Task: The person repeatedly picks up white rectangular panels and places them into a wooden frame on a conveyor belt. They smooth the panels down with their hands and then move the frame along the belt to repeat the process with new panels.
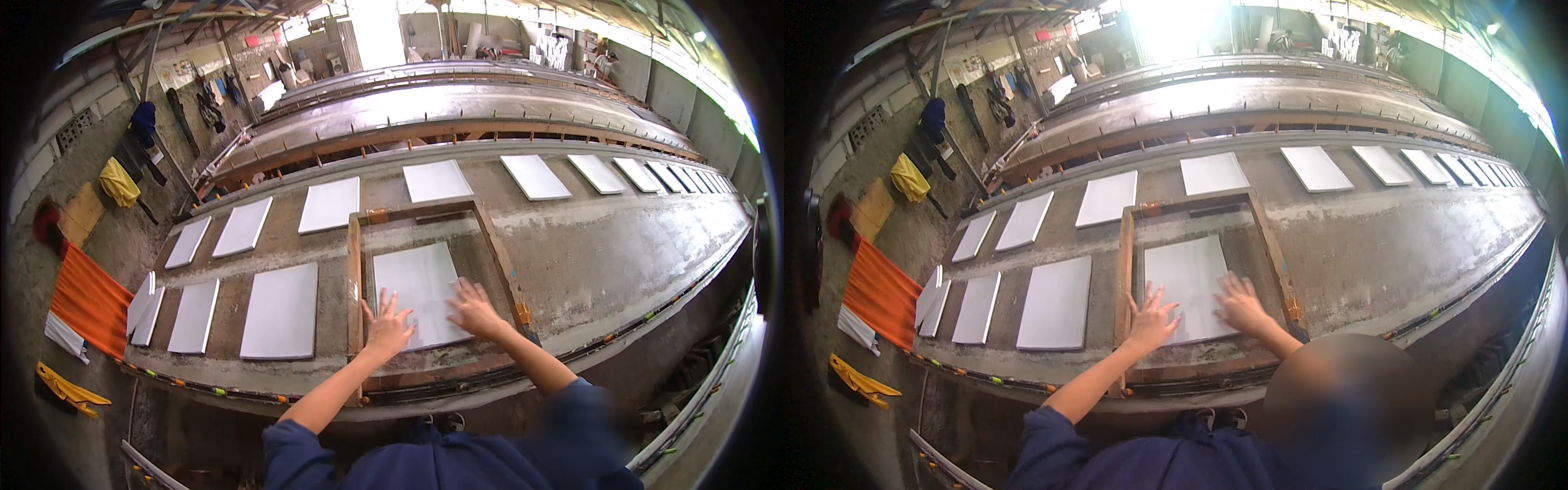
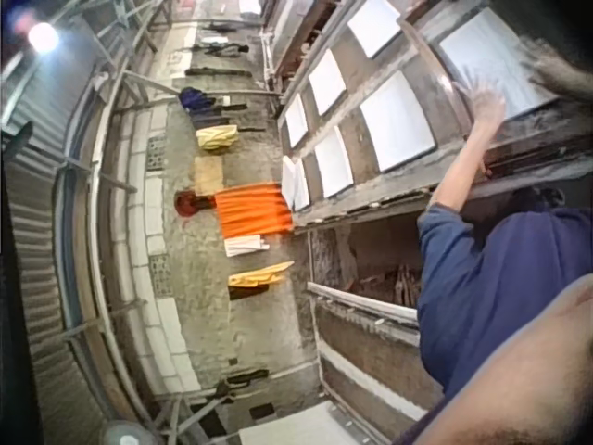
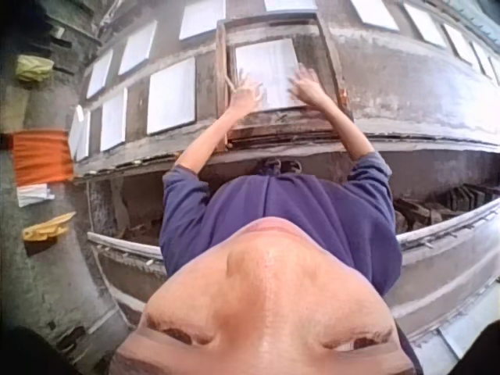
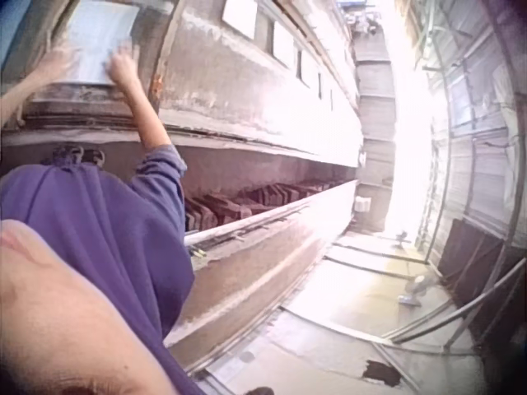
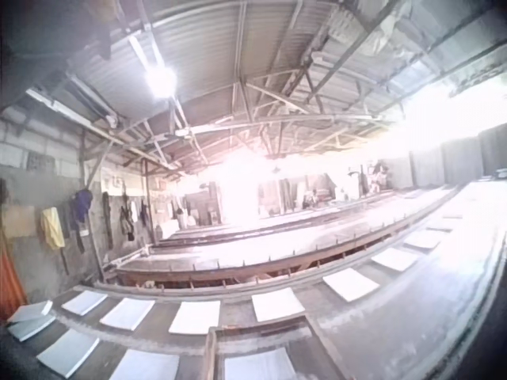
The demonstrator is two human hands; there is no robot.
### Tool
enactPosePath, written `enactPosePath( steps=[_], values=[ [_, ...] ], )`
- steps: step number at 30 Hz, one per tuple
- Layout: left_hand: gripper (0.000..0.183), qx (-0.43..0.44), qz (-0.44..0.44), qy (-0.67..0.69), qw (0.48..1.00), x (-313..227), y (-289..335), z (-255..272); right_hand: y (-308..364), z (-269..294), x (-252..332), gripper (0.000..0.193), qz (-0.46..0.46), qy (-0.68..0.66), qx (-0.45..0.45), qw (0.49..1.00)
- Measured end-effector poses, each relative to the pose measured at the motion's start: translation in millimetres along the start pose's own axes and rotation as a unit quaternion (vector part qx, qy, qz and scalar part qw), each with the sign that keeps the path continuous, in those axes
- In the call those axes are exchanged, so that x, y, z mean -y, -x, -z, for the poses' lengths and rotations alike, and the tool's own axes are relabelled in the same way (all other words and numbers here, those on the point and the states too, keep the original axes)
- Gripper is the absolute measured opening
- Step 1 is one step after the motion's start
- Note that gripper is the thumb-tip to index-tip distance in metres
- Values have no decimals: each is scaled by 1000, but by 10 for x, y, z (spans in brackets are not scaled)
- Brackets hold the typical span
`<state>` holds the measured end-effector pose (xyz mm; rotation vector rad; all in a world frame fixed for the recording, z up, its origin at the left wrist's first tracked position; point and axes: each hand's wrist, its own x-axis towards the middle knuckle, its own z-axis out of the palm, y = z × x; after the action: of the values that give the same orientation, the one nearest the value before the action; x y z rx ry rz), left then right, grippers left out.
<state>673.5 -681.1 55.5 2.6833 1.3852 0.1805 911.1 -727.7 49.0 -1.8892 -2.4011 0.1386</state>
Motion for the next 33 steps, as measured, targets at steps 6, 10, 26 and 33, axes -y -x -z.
enactPosePath(
  steps=[6, 10, 26, 33],
  values=[
    [70, -151, 141, 215, 954, 781, 172, -139, 490, 152, -766, 82, -252, -78, -64, 963],
    [66, -176, 96, 361, 911, 808, 67, -219, 454, 63, -923, 90, -248, -132, -93, 955],
    [33, -178, 53, 370, 911, -300, -442, 702, 776, 535, -1690, 82, -166, -248, -200, 933],
    [25, -212, 34, 408, 887, -1351, -1071, 92, 1248, 664, -2957, 83, -162, -168, -235, 943]
  ],
)
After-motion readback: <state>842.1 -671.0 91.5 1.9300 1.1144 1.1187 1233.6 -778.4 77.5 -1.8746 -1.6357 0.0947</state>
